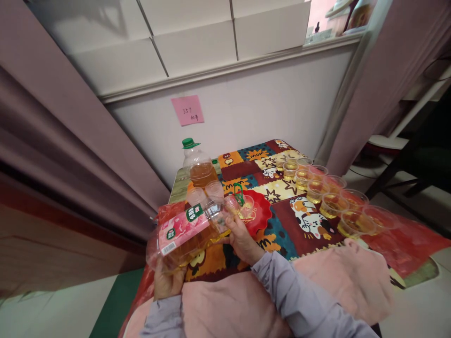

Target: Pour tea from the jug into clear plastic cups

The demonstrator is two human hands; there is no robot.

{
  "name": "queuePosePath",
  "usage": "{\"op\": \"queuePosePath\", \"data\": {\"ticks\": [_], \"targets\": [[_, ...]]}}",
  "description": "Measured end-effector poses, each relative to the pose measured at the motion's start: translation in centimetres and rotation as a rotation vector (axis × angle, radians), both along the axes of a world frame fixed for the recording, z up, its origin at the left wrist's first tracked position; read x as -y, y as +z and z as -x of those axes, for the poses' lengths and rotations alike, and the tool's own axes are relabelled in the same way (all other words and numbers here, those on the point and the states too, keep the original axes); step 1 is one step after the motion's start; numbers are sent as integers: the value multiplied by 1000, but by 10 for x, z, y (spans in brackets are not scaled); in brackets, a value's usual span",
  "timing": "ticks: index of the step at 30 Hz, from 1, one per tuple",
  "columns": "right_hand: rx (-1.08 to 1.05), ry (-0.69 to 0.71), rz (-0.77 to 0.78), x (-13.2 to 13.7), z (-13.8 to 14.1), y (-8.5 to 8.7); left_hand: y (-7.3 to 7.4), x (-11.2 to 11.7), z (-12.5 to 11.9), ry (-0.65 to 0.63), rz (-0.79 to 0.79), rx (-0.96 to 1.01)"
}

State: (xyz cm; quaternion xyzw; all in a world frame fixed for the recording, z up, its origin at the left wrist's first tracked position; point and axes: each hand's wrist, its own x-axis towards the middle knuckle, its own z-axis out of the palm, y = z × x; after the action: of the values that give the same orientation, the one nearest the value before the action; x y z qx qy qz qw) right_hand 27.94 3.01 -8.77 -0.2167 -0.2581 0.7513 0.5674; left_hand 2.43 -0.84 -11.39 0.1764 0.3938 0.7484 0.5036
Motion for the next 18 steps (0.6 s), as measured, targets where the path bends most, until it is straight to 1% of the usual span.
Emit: {"op": "queuePosePath", "data": {"ticks": [7,13,18], "targets": [[3,7,4,0,-1,0,0,0,-2,50,57,34],[2,13,-4,-1,0,-2,-1,0,-1,11,23,92],[-5,4,-7,-1,1,-3,-2,1,1,4,22,35]]}}
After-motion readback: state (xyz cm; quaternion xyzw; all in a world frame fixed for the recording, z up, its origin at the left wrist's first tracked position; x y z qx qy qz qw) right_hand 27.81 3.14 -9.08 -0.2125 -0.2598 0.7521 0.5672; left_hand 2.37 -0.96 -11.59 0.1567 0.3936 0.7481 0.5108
